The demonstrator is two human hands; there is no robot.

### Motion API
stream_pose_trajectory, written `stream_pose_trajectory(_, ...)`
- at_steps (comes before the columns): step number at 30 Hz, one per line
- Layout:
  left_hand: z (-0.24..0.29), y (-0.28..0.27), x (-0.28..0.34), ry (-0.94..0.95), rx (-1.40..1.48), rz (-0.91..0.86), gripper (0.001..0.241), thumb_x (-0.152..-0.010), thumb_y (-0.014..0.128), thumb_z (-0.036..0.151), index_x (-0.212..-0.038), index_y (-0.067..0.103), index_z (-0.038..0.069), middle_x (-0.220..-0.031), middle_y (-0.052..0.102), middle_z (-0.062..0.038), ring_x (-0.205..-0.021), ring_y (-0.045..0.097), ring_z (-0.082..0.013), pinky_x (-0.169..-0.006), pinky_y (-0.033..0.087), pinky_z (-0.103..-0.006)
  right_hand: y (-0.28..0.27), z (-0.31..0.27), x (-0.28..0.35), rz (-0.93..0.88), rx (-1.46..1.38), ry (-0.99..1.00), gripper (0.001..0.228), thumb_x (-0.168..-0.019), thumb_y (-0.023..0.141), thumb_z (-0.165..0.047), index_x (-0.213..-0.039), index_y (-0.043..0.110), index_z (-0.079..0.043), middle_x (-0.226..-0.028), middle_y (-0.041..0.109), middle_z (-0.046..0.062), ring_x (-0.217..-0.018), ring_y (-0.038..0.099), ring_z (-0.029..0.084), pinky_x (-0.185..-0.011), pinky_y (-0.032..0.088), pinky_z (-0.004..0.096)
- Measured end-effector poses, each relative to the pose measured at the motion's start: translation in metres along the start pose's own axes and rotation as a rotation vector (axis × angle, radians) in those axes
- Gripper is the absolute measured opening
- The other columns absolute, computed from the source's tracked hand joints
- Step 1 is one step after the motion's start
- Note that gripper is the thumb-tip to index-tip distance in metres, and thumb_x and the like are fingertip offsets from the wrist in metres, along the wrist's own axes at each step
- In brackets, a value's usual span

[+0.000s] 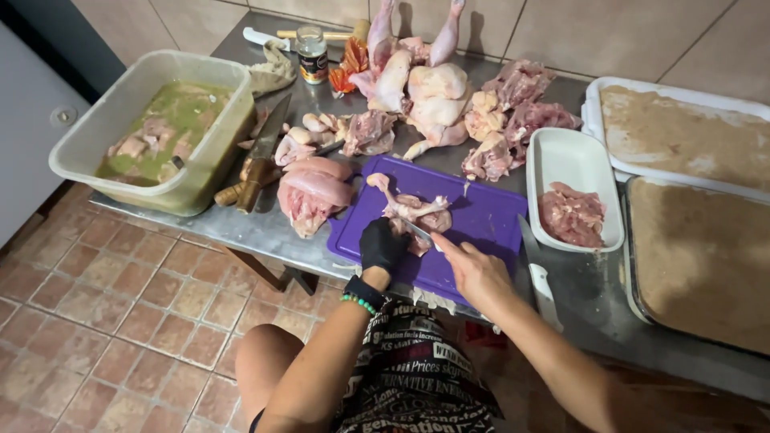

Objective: Trimming fat and skin from raw chicken pieces using a knife on a cutting board.

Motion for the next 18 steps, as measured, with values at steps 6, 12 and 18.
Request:
stream_pose_trajectory(6, 0.013, -0.018, 0.017, 0.013, 0.041, 0.007, 0.042, -0.091, 0.060, 0.048, -0.101, 0.070, 0.009, -0.101, 0.073, -0.018, -0.106, 0.071, -0.0378, -0.095, 0.059, -0.0497, 0.029, -0.014, -0.042, 0.047, 0.136, -0.144, 0.056, -0.096, 0.051, -0.017, -0.148, 0.053, -0.038, -0.085, 0.064, 0.010, -0.062, 0.072, 0.038, -0.054, 0.061, 0.049)
stream_pose_trajectory(12, -0.003, -0.018, 0.011, 0.047, 0.026, 0.010, 0.047, -0.082, 0.070, 0.052, -0.104, 0.070, 0.010, -0.102, 0.073, -0.016, -0.105, 0.071, -0.0365, -0.094, 0.059, -0.0484, 0.031, 0.012, -0.019, 0.320, 0.552, -0.350, 0.055, -0.097, 0.045, -0.017, -0.148, 0.052, -0.036, -0.076, 0.055, 0.001, -0.051, 0.065, 0.018, -0.043, 0.056, 0.032)
stream_pose_trajectory(18, 0.050, -0.056, 0.062, 0.007, 0.109, -0.070, 0.048, -0.092, 0.056, 0.057, -0.104, 0.070, 0.013, -0.102, 0.074, -0.013, -0.107, 0.071, -0.0336, -0.097, 0.058, -0.0453, 0.020, -0.001, -0.046, 0.452, 0.597, -0.383, 0.051, -0.099, 0.049, -0.023, -0.148, 0.053, -0.037, -0.070, 0.048, -0.001, -0.051, 0.059, 0.016, -0.040, 0.054, 0.029)
Point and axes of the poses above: each hand's wrist, its own x-axis away from the middle knuckle, its own y-axis out of the palm, z = x × y, the point moved 3 cm from there along -x, towards the middle knuckle
